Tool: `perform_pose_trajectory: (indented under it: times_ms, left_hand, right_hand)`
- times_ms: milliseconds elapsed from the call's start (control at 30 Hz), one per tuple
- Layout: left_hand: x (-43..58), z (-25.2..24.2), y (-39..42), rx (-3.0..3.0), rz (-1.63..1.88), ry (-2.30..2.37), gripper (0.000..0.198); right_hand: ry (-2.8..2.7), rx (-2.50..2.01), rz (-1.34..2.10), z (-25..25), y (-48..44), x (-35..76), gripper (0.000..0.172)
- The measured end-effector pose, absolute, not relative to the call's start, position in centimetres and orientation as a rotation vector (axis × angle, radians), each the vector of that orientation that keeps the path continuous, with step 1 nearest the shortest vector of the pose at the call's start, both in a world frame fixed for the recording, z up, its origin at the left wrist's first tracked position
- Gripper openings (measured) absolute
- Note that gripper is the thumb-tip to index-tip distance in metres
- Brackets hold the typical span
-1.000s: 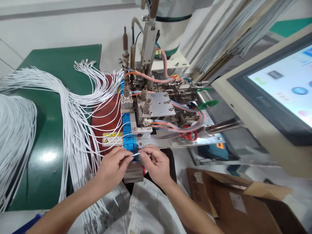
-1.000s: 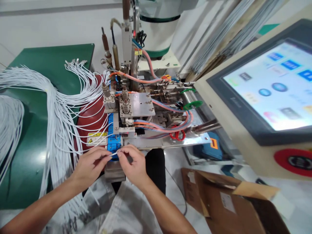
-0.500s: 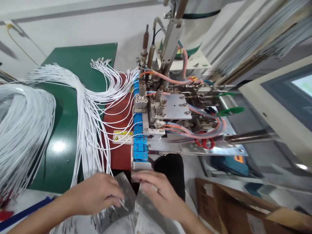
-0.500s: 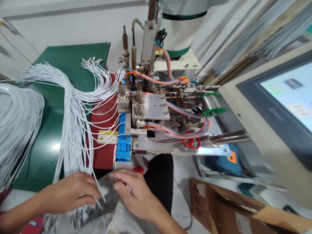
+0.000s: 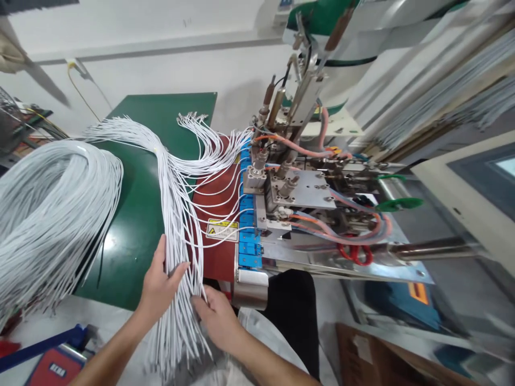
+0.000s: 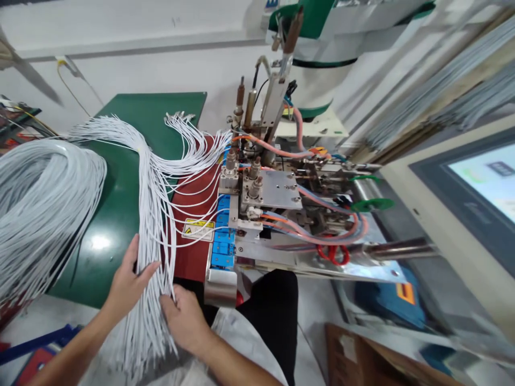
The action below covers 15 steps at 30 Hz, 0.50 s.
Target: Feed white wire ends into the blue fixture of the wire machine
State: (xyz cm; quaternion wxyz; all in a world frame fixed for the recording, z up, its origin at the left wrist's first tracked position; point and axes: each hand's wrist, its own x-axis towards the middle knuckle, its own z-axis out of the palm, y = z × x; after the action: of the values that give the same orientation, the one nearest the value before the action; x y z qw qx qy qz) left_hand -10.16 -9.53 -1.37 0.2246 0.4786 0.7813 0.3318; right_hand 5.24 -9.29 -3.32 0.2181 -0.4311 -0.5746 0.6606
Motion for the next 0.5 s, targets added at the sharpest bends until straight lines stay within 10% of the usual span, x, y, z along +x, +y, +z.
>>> perform_pose_trajectory:
  times_ms: [233, 500]
  left_hand:
    - [-7.6, -1.3, -8.4, 1.222, 1.279, 1.812, 0.068]
    - [-10.2, 0.4, -10.5, 2.072, 0.905, 2.201, 0.048]
  right_hand:
    - [-1.820, -1.451, 1.161, 0.4, -8.5, 10.3, 0.016]
    - [-1.564, -1.295, 1.037, 0.7, -7.7, 13.1, 0.015]
